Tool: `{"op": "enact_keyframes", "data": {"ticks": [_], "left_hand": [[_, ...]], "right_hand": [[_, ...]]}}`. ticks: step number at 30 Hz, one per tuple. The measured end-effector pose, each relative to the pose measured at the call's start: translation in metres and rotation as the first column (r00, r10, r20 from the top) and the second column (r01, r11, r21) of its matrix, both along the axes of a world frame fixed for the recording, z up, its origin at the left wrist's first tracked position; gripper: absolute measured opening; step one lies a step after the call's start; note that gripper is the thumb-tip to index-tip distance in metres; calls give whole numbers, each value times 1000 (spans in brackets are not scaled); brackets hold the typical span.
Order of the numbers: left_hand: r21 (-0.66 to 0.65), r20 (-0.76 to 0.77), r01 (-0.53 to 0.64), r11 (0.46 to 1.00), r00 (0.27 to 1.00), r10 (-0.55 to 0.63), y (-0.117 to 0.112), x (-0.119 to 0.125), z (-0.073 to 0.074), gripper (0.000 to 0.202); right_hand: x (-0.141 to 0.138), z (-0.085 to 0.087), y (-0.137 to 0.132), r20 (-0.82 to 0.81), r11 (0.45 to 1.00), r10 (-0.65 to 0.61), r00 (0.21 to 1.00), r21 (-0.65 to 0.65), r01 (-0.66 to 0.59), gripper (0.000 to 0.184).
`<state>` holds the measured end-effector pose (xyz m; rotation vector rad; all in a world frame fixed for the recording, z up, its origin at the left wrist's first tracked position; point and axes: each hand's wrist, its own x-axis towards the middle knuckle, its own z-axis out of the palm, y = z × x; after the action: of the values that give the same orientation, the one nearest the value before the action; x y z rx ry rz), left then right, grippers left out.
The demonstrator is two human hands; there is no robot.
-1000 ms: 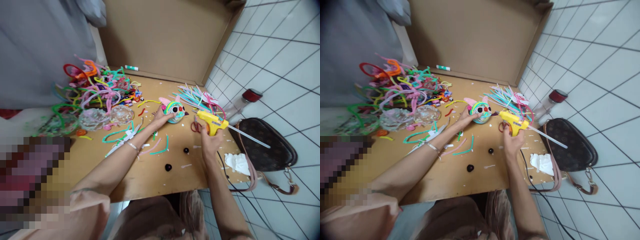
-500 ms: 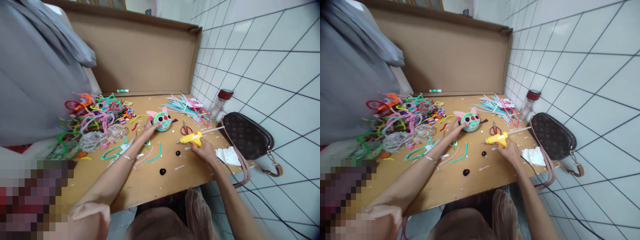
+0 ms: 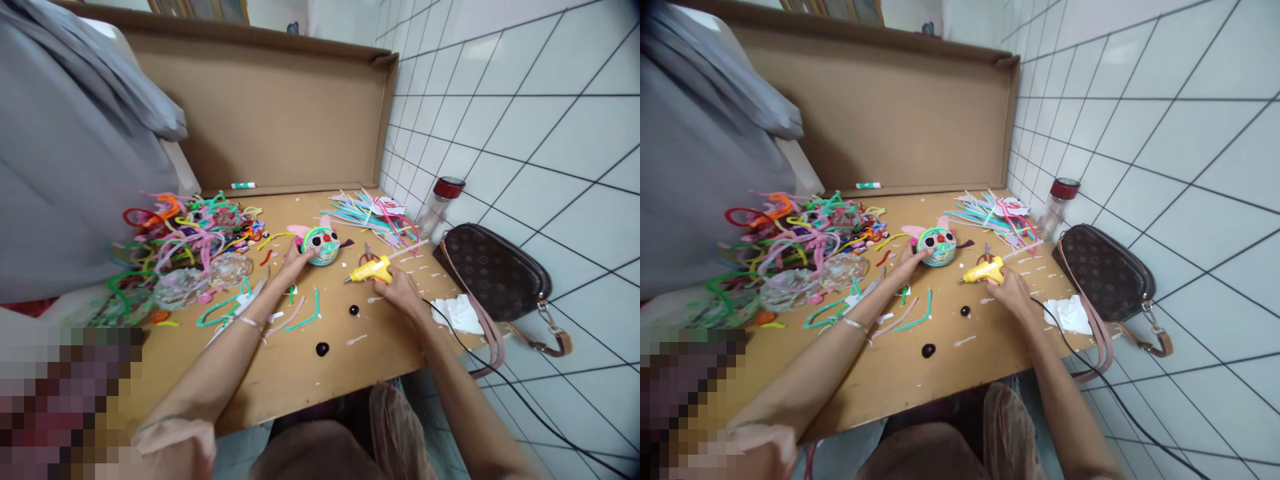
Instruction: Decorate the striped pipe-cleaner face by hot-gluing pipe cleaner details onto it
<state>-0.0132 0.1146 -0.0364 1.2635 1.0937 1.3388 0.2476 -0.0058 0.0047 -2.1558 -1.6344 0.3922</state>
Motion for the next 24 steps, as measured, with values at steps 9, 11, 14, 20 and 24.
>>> {"op": "enact_keyframes", "data": {"ticks": [9, 11, 14, 20, 24], "left_hand": [[15, -12, 10, 1000, 1000, -9, 1, 3, -1, 65], [2, -11, 9, 1000, 1000, -9, 2, 3, -2, 67], [-5, -2, 2, 1000, 1000, -2, 1, 4, -2, 65], [-18, 22, 19, 1000, 1000, -18, 1, 6, 0, 63], [-22, 14, 10, 1000, 1000, -9, 4, 5, -2, 66]], "right_hand": [[-2, -4, -3, -44, 990, -107, 993, 89, 111, 20], [-2, -4, -2, -63, 993, -75, 995, 86, 80, 20], [-1, -4, 0, -80, 991, -65, 995, 113, 74, 22], [1, -7, -1, -125, 986, -91, 988, 126, 107, 26], [4, -11, -2, -205, 971, -122, 971, 176, 159, 30]]}}
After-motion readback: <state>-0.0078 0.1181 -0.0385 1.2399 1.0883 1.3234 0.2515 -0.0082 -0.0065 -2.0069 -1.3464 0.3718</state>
